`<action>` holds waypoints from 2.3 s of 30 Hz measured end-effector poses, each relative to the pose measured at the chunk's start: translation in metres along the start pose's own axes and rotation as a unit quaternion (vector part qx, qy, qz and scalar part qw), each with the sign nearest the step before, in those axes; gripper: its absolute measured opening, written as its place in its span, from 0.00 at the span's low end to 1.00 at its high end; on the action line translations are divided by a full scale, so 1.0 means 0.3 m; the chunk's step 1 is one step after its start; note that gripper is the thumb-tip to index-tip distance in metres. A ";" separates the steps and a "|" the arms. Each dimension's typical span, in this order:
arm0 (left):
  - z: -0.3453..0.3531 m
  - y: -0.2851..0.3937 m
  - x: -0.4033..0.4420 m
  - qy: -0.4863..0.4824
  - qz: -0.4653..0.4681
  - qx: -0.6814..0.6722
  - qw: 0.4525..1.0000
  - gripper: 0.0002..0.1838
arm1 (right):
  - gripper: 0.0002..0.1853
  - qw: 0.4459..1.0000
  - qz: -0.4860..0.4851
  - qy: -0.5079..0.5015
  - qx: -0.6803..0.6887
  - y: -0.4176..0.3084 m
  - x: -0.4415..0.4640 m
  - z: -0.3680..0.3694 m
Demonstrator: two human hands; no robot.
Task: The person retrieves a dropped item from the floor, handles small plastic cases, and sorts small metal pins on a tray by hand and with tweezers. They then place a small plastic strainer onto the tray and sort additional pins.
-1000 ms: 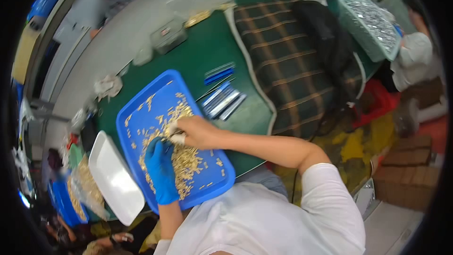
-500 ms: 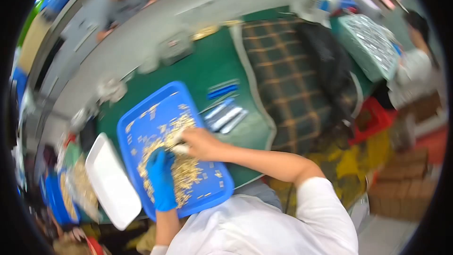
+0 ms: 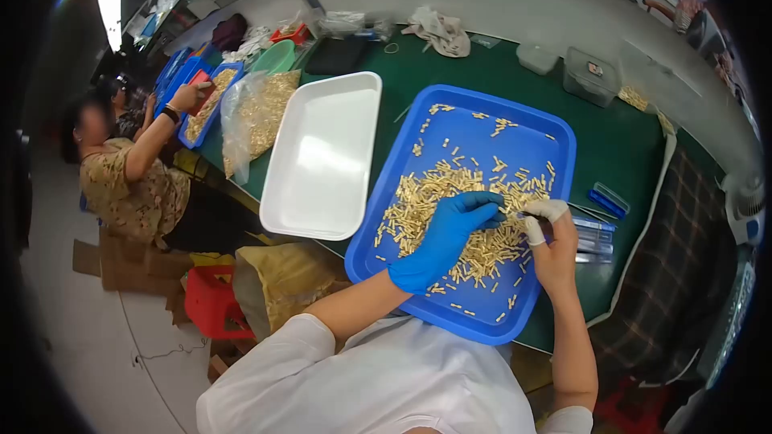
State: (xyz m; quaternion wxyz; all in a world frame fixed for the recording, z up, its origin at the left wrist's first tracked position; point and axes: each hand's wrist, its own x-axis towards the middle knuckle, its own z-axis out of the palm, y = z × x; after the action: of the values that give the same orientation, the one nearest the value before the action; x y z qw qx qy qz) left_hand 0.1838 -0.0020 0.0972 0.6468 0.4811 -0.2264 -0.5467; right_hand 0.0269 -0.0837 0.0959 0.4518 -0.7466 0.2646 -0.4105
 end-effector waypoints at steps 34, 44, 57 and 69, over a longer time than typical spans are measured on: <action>0.059 0.013 -0.023 0.046 0.008 0.018 0.999 0.15 | 0.11 0.998 0.010 -0.040 -0.049 -0.017 -0.026 -0.024; 0.060 0.011 -0.023 0.057 0.004 0.031 0.998 0.15 | 0.10 0.997 0.026 -0.045 -0.058 -0.021 -0.031 -0.022; 0.065 0.018 -0.027 0.058 0.000 0.043 0.997 0.15 | 0.10 0.997 0.022 -0.042 -0.067 -0.016 -0.034 -0.019; 0.066 0.016 -0.026 0.063 0.003 0.044 0.997 0.15 | 0.10 0.996 0.023 -0.045 -0.068 -0.019 -0.034 -0.021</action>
State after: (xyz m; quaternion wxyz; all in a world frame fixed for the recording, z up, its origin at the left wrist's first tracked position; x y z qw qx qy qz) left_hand 0.1675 -0.0025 0.1118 0.6395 0.5417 -0.2102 -0.5033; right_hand 0.0163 -0.0761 0.0986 0.4209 -0.7868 0.2882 -0.3475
